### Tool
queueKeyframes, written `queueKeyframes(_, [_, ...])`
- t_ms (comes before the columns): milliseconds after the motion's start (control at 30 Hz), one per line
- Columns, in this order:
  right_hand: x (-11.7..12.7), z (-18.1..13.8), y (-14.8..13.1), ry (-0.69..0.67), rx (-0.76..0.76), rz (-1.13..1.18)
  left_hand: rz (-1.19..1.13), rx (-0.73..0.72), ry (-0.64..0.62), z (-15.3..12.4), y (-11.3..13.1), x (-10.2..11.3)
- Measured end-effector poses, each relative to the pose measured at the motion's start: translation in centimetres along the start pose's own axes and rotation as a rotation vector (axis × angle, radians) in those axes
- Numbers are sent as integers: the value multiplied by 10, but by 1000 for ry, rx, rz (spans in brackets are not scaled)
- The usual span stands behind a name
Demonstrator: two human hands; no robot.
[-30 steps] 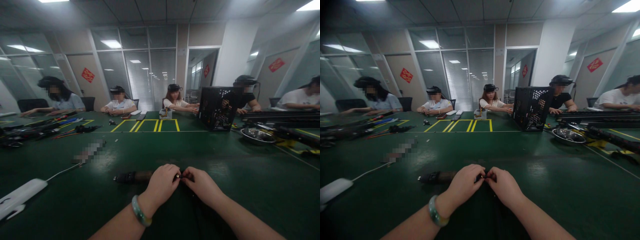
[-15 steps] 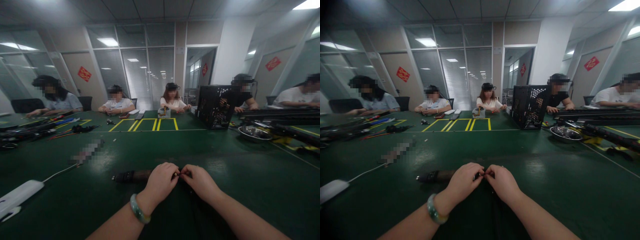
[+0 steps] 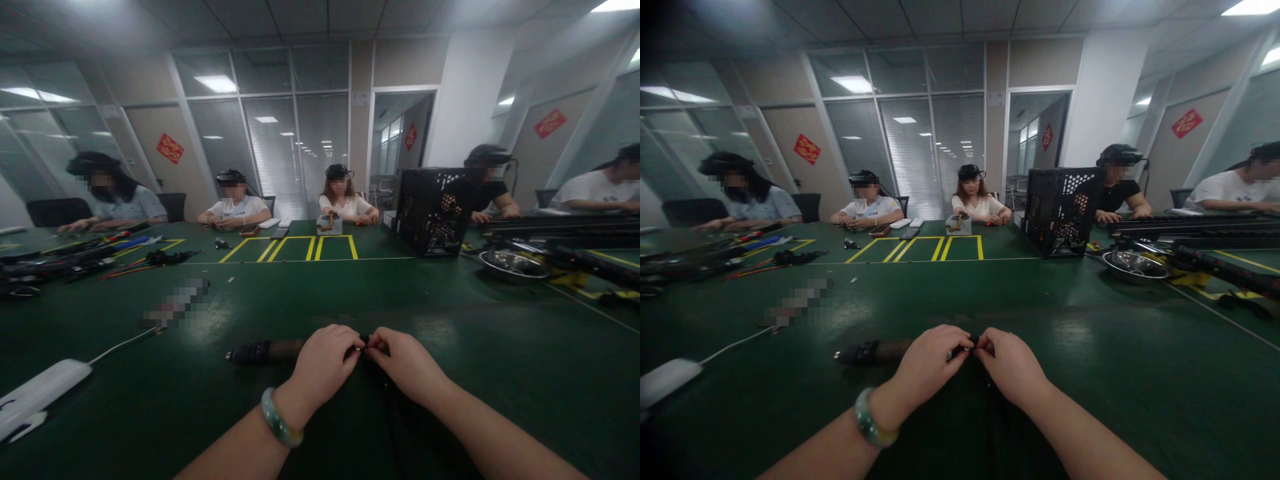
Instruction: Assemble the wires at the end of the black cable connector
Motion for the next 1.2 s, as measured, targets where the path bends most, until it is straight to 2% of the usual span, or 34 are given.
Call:
queueKeyframes(800, [-8,4,1,8,44,76,0,-5,8,2,-2,-4])
queueKeyframes(1200, [-2,2,2,-4,-4,62,-25,-11,9,2,-3,-4])
Point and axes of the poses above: each hand's wrist, its own z-axis towards the middle knuckle, its own x-axis out of the back of the hand, y = z × x, the point moved 3 cm from there along z, towards the middle knuckle, and after that the axes turned 14 degrees about x, right-handed, at the moved point
